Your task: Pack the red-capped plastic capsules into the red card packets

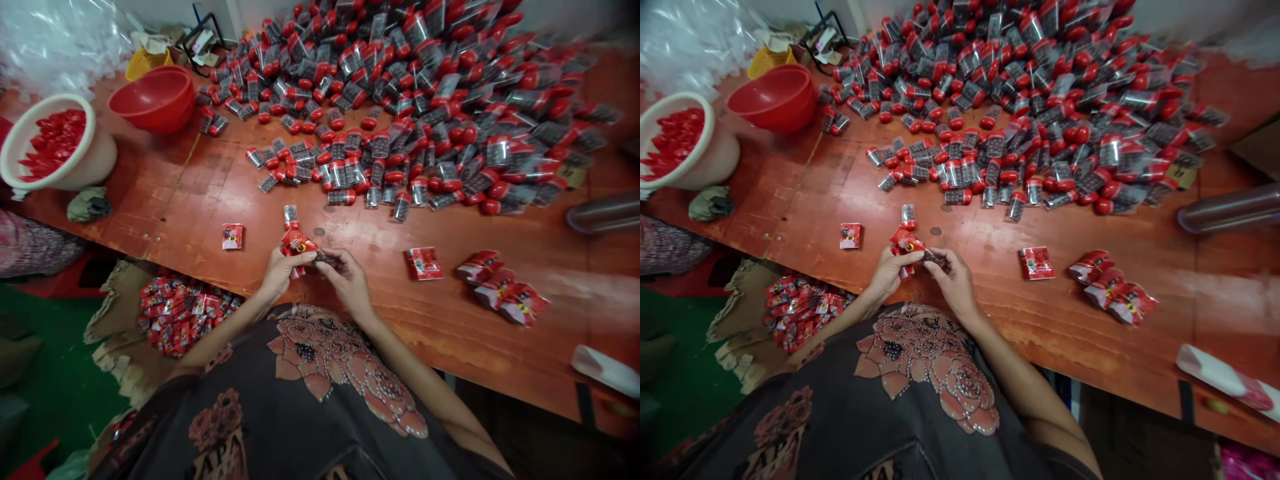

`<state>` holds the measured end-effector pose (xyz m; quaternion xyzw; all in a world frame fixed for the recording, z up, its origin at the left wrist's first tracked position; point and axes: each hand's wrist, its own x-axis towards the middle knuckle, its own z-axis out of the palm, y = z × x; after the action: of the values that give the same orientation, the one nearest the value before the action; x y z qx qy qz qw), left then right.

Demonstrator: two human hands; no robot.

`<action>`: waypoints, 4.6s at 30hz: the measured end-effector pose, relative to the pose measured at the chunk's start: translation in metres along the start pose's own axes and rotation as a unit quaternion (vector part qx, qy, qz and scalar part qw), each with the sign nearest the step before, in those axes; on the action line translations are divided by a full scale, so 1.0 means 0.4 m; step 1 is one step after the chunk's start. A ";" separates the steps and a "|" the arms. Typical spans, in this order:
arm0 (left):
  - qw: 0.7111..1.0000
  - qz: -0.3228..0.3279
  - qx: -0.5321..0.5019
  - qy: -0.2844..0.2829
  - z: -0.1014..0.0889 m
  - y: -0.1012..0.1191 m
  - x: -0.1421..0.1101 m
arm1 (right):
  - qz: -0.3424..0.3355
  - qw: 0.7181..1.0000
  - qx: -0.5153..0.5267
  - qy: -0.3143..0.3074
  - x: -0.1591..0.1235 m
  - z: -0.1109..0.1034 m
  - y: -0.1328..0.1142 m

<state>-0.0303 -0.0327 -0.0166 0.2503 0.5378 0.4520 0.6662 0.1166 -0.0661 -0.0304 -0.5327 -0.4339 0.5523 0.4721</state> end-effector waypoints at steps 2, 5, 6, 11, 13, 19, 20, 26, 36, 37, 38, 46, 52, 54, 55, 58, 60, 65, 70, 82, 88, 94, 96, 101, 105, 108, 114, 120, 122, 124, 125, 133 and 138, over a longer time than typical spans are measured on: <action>1.000 0.004 0.000 -0.003 -0.004 0.003 0.004 | -0.065 0.996 -0.060 0.010 -0.003 -0.002 -0.010; 1.000 0.023 -0.012 0.006 -0.003 0.005 0.002 | -0.091 0.992 -0.086 -0.009 -0.007 -0.003 -0.026; 0.999 0.031 -0.018 0.011 0.000 0.005 -0.001 | -0.084 0.993 -0.078 -0.010 -0.007 -0.001 -0.029; 0.999 0.033 -0.021 0.018 0.011 -0.003 -0.011 | -0.018 0.999 0.024 0.017 -0.008 0.023 -0.018; 0.999 0.027 -0.020 0.018 0.017 -0.006 -0.013 | 0.008 0.998 0.052 0.030 -0.009 0.030 -0.012; 0.992 0.064 -0.084 0.075 0.059 -0.024 -0.040 | 0.006 0.999 0.024 0.044 -0.020 0.036 -0.002; 0.990 0.069 -0.093 0.080 0.066 -0.028 -0.046 | -0.018 0.998 0.005 0.055 -0.023 0.035 -0.001; 0.995 0.052 -0.072 0.052 0.056 -0.025 -0.050 | -0.048 0.997 -0.015 0.051 -0.025 0.024 -0.003; 0.999 0.007 -0.030 0.017 0.008 -0.009 -0.031 | 0.060 0.993 0.087 -0.045 -0.001 0.017 0.002; 1.000 -0.001 -0.030 0.009 0.009 -0.014 -0.034 | 0.063 0.993 0.092 -0.043 0.002 0.017 0.006; 0.999 -0.006 -0.031 0.004 0.010 -0.019 -0.036 | 0.067 0.992 0.095 -0.041 0.004 0.016 0.009; 0.999 -0.023 -0.030 0.006 0.004 -0.050 -0.024 | 0.103 0.993 0.054 -0.027 0.014 -0.017 0.032; 0.983 -0.100 -0.150 0.035 -0.063 -0.030 0.015 | 0.080 0.986 -0.147 0.024 0.007 -0.144 0.087; 0.978 -0.109 -0.174 0.037 -0.081 -0.019 0.018 | 0.031 0.966 -0.252 0.041 -0.001 -0.176 0.091; 0.977 -0.109 -0.178 0.033 -0.084 -0.015 0.018 | 0.004 0.956 -0.289 0.049 -0.005 -0.180 0.085; 0.978 -0.105 -0.180 0.021 -0.072 -0.010 0.011 | -0.065 0.947 -0.312 0.048 -0.009 -0.140 0.047; 0.980 -0.099 -0.172 0.014 -0.053 -0.012 0.007 | -0.092 0.956 -0.279 0.002 0.002 -0.082 0.023; 0.986 -0.032 -0.160 0.042 -0.037 -0.031 0.007 | -0.082 0.973 -0.197 -0.086 0.064 0.031 0.021; 0.983 -0.001 -0.171 0.061 -0.074 -0.045 0.017 | -0.124 0.936 -0.293 -0.150 0.118 0.058 0.021; 0.961 -0.041 -0.228 0.155 -0.146 -0.004 0.046 | -0.249 0.838 -0.423 -0.240 0.379 0.090 0.022; 0.943 -0.077 -0.278 0.164 -0.145 0.015 0.046 | -0.161 0.874 -0.426 -0.170 0.264 0.057 -0.005; 0.935 -0.098 -0.306 0.152 -0.117 0.018 0.053 | -0.087 0.956 -0.235 -0.156 0.086 0.059 -0.054; 0.938 -0.097 -0.304 0.139 -0.103 0.019 0.054 | -0.083 0.958 -0.233 -0.144 0.063 0.066 -0.052; 0.951 -0.044 -0.282 0.120 -0.074 0.021 0.035 | -0.053 0.971 -0.180 -0.148 0.063 0.069 -0.028; 0.963 0.029 -0.244 0.114 -0.063 0.020 0.010 | -0.018 0.974 -0.119 -0.193 0.069 0.060 -0.017; 0.977 0.048 -0.186 0.091 -0.058 0.017 -0.007 | -0.030 0.975 -0.113 -0.187 0.067 0.051 -0.016; 0.992 0.062 -0.092 0.058 -0.053 0.015 -0.023 | -0.057 0.975 -0.182 -0.115 0.057 0.037 -0.019; 0.994 0.071 -0.069 0.052 -0.061 0.032 -0.024 | 0.002 0.991 -0.075 -0.108 0.052 0.049 -0.036; 0.993 0.073 -0.072 0.053 -0.061 0.035 -0.024 | -0.010 0.993 -0.078 -0.091 0.049 0.054 -0.040; 0.992 0.085 -0.070 0.060 -0.059 0.035 -0.023 | -0.048 0.990 -0.108 -0.073 0.043 0.056 -0.043; 0.991 0.093 -0.066 0.066 -0.059 0.035 -0.023 | -0.072 0.987 -0.126 -0.068 0.039 0.056 -0.043; 0.988 0.118 -0.032 0.093 -0.054 0.039 -0.028 | -0.126 0.972 -0.179 -0.083 0.006 0.051 -0.042; 0.993 0.093 -0.033 0.071 -0.038 0.035 -0.038 | -0.111 0.978 -0.167 -0.062 0.000 0.040 -0.036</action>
<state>-0.0496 -0.0418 -0.0023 0.2443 0.5428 0.5460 0.5895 0.1014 -0.0631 -0.0155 -0.5179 -0.6048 0.4479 0.4067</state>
